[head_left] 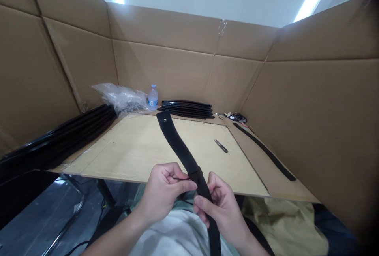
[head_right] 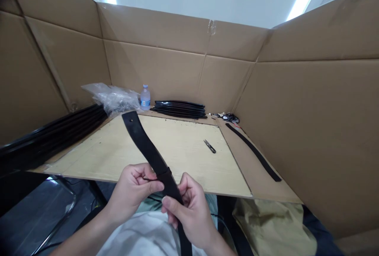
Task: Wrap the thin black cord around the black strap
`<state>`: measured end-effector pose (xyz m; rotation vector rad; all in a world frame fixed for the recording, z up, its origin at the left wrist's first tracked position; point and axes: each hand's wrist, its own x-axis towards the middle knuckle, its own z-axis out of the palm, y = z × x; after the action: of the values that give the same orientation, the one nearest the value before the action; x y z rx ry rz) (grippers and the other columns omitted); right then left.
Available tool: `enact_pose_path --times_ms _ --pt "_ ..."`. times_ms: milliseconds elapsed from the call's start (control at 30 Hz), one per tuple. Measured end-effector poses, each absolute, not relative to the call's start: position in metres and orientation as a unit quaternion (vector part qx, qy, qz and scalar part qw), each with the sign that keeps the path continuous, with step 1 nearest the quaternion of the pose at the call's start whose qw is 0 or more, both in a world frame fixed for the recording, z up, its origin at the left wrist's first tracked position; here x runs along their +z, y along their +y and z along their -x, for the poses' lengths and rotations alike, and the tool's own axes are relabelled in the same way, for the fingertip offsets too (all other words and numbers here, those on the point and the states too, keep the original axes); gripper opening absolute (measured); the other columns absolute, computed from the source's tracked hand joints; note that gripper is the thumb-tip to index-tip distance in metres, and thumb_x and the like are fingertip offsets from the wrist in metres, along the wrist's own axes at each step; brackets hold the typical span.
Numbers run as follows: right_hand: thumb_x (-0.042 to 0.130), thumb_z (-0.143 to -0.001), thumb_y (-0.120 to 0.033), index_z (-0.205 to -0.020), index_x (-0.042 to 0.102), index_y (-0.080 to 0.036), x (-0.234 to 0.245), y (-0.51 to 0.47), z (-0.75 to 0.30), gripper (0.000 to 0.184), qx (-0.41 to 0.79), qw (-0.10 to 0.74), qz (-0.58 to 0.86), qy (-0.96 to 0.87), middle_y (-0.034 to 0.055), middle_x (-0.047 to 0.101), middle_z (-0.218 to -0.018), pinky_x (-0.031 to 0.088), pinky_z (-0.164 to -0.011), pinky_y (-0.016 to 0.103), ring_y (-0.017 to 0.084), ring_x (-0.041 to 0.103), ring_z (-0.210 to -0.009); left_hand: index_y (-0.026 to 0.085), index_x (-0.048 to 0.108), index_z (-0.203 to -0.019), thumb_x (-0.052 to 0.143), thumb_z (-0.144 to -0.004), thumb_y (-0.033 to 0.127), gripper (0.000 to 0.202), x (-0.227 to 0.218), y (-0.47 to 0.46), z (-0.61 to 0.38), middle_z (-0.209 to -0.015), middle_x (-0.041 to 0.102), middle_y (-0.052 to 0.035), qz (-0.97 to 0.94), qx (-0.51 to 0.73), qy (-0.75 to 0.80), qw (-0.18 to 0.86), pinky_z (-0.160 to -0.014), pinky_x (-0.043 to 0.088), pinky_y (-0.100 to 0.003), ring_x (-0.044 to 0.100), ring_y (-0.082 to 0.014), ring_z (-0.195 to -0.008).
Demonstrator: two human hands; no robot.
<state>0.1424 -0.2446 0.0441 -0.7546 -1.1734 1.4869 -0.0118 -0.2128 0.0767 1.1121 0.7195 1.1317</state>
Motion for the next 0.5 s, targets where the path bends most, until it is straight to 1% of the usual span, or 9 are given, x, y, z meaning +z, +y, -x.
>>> enact_pose_path --times_ms 67,133,200,233,300,367,400,433,500 --pt "0.055 -0.085 -0.037 -0.074 0.029 -0.020 0.043 -0.242 -0.144 0.033 0.637 0.534 0.285 -0.477 0.0017 0.060 -0.062 0.032 -0.041 0.017 0.006 0.046 -0.044 0.013 0.052 -0.059 0.077 -0.060 0.019 0.025 0.076 -0.212 0.011 -0.054 0.064 -0.0014 -0.492 0.506 0.324 0.630 -0.048 0.046 -0.021 0.060 -0.0130 -0.048" --pt "0.051 -0.087 -0.039 -0.074 0.032 -0.019 0.042 -0.239 -0.146 0.031 0.656 0.532 0.262 -0.468 0.0031 0.060 -0.066 0.033 -0.047 0.019 0.008 0.047 -0.051 0.013 0.053 -0.059 0.076 -0.060 0.020 0.025 0.075 -0.210 0.012 -0.059 0.066 -0.0040 -0.494 0.511 0.330 0.621 -0.053 0.048 -0.024 0.062 -0.0158 -0.054" --pt "0.056 -0.085 -0.036 -0.074 0.035 -0.018 0.042 -0.237 -0.147 0.029 0.665 0.527 0.251 -0.466 0.0039 0.060 -0.070 0.034 -0.051 0.021 0.009 0.048 -0.055 0.013 0.053 -0.058 0.076 -0.060 0.021 0.025 0.074 -0.207 0.014 -0.065 0.068 -0.0057 -0.499 0.510 0.338 0.613 -0.056 0.048 -0.025 0.063 -0.0162 -0.059" --pt "0.058 -0.083 -0.035 -0.076 0.037 -0.018 0.041 -0.235 -0.147 0.028 0.668 0.526 0.246 -0.466 0.0038 0.059 -0.070 0.033 -0.051 0.021 0.009 0.048 -0.055 0.012 0.053 -0.058 0.077 -0.060 0.021 0.026 0.075 -0.206 0.015 -0.065 0.066 -0.0045 -0.505 0.506 0.343 0.609 -0.055 0.047 -0.024 0.062 -0.0145 -0.057" --pt "0.062 -0.080 -0.035 -0.083 0.044 -0.017 0.041 -0.234 -0.146 0.026 0.672 0.529 0.234 -0.462 0.0025 0.058 -0.068 0.032 -0.050 0.020 0.008 0.046 -0.054 0.013 0.052 -0.060 0.081 -0.053 0.019 0.030 0.076 -0.204 0.019 -0.053 0.056 0.0030 -0.522 0.489 0.357 0.601 -0.046 0.040 -0.018 0.051 -0.0076 -0.047" --pt "0.065 -0.077 -0.036 -0.095 0.051 -0.017 0.039 -0.232 -0.146 0.030 0.674 0.528 0.228 -0.464 0.0014 0.056 -0.067 0.032 -0.048 0.020 0.008 0.045 -0.052 0.013 0.053 -0.064 0.084 -0.040 0.012 0.040 0.077 -0.204 0.021 -0.042 0.037 0.0117 -0.538 0.468 0.370 0.596 -0.039 0.026 -0.014 0.032 -0.0015 -0.038" --pt "0.068 -0.075 -0.035 -0.101 0.054 -0.016 0.038 -0.231 -0.145 0.035 0.671 0.525 0.232 -0.468 0.0017 0.056 -0.069 0.034 -0.048 0.020 0.008 0.046 -0.053 0.014 0.053 -0.066 0.085 -0.034 0.008 0.046 0.078 -0.205 0.021 -0.041 0.028 0.0139 -0.543 0.460 0.375 0.594 -0.038 0.020 -0.014 0.025 -0.0003 -0.038" --pt "0.071 -0.071 -0.034 -0.103 0.056 -0.016 0.036 -0.231 -0.145 0.040 0.666 0.523 0.238 -0.475 0.0024 0.057 -0.071 0.036 -0.048 0.020 0.009 0.048 -0.055 0.014 0.053 -0.067 0.085 -0.031 0.006 0.049 0.079 -0.207 0.021 -0.042 0.025 0.0146 -0.544 0.457 0.378 0.594 -0.038 0.017 -0.014 0.021 -0.0001 -0.038" --pt "0.078 -0.063 -0.028 -0.097 0.062 -0.015 0.034 -0.230 -0.146 0.040 0.663 0.506 0.253 -0.491 0.0038 0.060 -0.075 0.041 -0.049 0.021 0.010 0.052 -0.057 0.014 0.052 -0.066 0.085 -0.033 0.007 0.047 0.080 -0.211 0.020 -0.043 0.030 0.0130 -0.535 0.453 0.377 0.605 -0.038 0.020 -0.015 0.026 -0.0015 -0.040"
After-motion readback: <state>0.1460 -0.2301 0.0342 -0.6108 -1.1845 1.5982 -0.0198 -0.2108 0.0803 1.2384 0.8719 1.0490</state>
